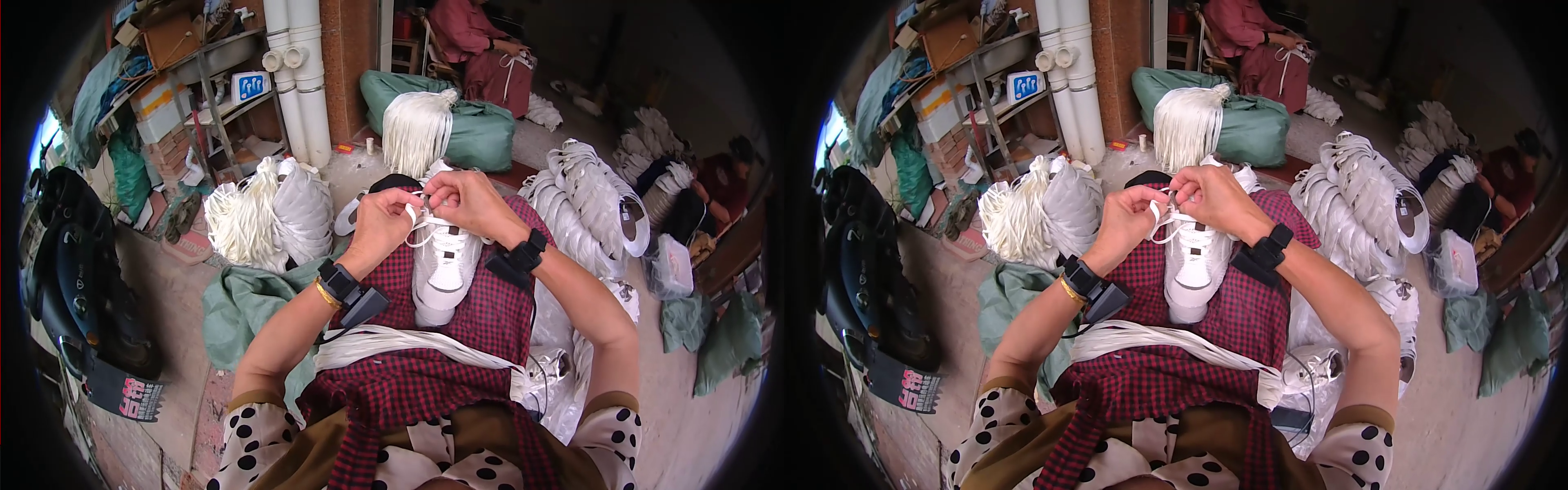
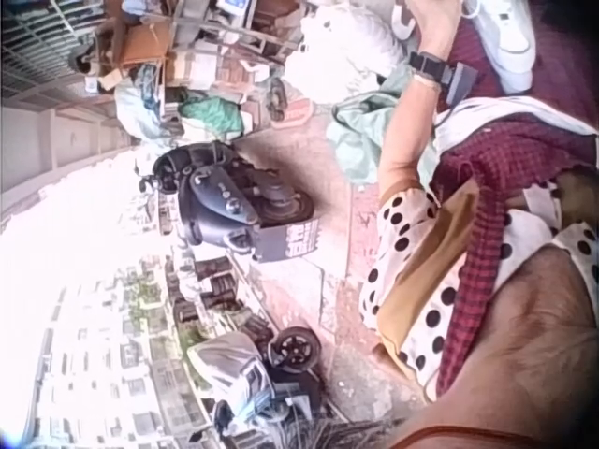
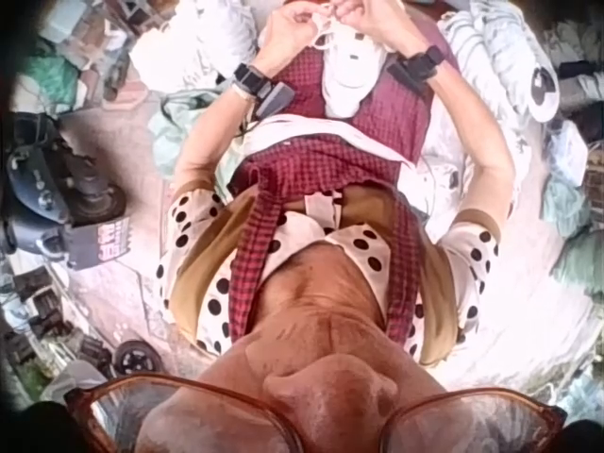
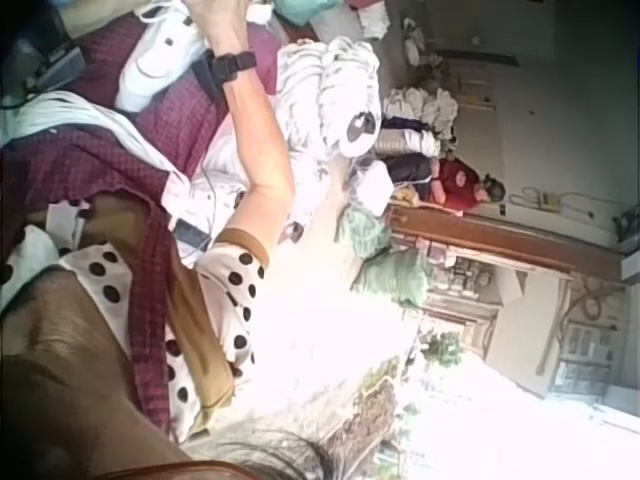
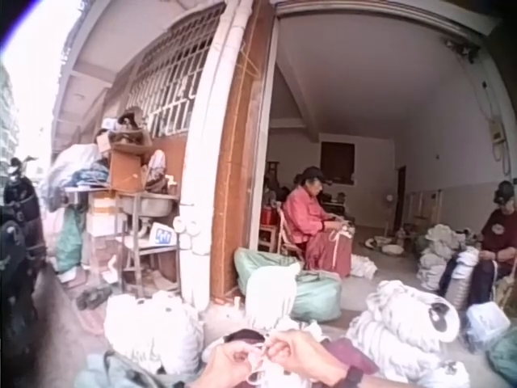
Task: The person is threading shoelaces through the eyelets of white sneakers as part of a manufacturing process.
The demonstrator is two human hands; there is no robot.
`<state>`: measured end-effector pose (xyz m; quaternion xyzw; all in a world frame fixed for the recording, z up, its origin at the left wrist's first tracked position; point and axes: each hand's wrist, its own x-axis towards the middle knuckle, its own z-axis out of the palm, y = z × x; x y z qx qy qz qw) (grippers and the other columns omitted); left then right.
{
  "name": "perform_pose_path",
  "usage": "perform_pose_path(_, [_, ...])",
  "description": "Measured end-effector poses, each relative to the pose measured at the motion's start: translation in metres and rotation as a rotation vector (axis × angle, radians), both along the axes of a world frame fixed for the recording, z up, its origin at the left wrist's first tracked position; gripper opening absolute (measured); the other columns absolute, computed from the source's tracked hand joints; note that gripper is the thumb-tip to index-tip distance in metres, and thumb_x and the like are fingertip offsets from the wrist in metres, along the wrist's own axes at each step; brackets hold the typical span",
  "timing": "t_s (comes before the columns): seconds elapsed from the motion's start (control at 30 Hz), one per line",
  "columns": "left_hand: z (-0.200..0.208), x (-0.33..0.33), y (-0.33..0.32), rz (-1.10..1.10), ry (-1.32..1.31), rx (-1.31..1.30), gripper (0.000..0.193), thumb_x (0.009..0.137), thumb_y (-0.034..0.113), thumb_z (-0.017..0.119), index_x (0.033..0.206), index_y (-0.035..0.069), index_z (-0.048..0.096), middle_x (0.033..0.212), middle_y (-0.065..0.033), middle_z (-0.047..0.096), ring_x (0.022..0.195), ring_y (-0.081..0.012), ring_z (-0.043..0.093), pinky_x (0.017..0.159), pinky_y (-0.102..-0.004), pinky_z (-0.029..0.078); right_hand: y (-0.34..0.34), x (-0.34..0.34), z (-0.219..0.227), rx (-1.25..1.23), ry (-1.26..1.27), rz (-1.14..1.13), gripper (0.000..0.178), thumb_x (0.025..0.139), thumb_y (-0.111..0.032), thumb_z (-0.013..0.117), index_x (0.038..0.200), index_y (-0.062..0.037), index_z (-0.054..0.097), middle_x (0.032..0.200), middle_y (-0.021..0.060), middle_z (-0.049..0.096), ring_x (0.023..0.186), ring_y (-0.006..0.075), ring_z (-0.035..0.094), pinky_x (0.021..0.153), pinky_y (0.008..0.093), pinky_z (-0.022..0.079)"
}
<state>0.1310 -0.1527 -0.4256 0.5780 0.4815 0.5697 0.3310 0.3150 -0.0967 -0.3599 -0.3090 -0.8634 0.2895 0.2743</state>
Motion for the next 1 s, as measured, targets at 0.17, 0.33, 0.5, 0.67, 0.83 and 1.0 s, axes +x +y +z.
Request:
perform_pose_path(0.17, [0.002,0.000,0.005,-0.044,0.010,0.021,0.005,0.092,0.002,0.067,0.094,-0.001,0.068,0.085,-0.0048,0.070,0.075,-0.0064,0.063,0.065,-0.0211,0.052,0.006,-0.002,-0.001,0.076,-0.028,0.034,0.023,0.076,-0.001,0.069,0.099,0.0040,0.069,0.082,0.0105,0.074,0.067,0.0128,0.068,0.061,0.0282,0.054])
perform_pose_path(0.33, [-0.001,0.003,-0.002,-0.010,0.047,0.111,0.007,0.093,0.002,0.060,0.096,-0.002,0.065,0.084,-0.0065,0.070,0.074,-0.0094,0.064,0.068,-0.0247,0.053,0.004,-0.001,-0.011,0.348,-0.020,0.088,0.015,0.075,0.003,0.063,0.088,0.0009,0.056,0.077,0.0172,0.065,0.077,0.0374,0.064,0.069,0.0454,0.050])
perform_pose_path(0.5, [0.002,0.001,-0.008,-0.004,-0.004,0.204,0.008,0.101,0.003,0.050,0.108,0.000,0.051,0.097,-0.0069,0.065,0.086,-0.0092,0.061,0.077,-0.0249,0.052,-0.006,0.011,0.008,0.608,-0.250,0.059,0.013,0.074,0.005,0.058,0.083,-0.0026,0.052,0.081,0.0144,0.059,0.087,0.0347,0.058,0.071,0.0441,0.046])
perform_pose_path(0.67, [0.003,-0.001,-0.006,0.045,-0.059,0.277,0.008,0.102,0.006,0.048,0.109,0.001,0.049,0.100,-0.0093,0.065,0.087,-0.0120,0.062,0.074,-0.0250,0.053,-0.001,0.058,0.031,0.598,-0.338,-0.083,0.007,0.078,0.004,0.053,0.081,-0.0017,0.052,0.079,0.0133,0.058,0.084,0.0339,0.055,0.068,0.0445,0.045])
perform_pose_path(0.83, [-0.003,-0.003,-0.010,-0.028,-0.020,0.211,0.010,0.102,0.008,0.051,0.108,0.000,0.052,0.098,-0.0055,0.064,0.089,-0.0100,0.062,0.075,-0.0245,0.052,0.004,0.079,0.027,0.615,-0.319,-0.134,0.003,0.082,0.002,0.056,0.084,0.0003,0.054,0.080,0.0141,0.060,0.082,0.0328,0.056,0.069,0.0434,0.046])
perform_pose_path(1.0, [-0.004,-0.010,-0.017,-0.062,0.032,0.188,0.027,0.089,-0.008,0.049,0.115,0.000,0.054,0.112,-0.0082,0.061,0.100,-0.0116,0.059,0.084,-0.0245,0.050,-0.003,0.062,0.024,0.306,-0.114,-0.041,0.021,0.088,-0.013,0.065,0.104,0.0003,0.062,0.095,0.0167,0.066,0.087,0.0301,0.063,0.076,0.0404,0.050])
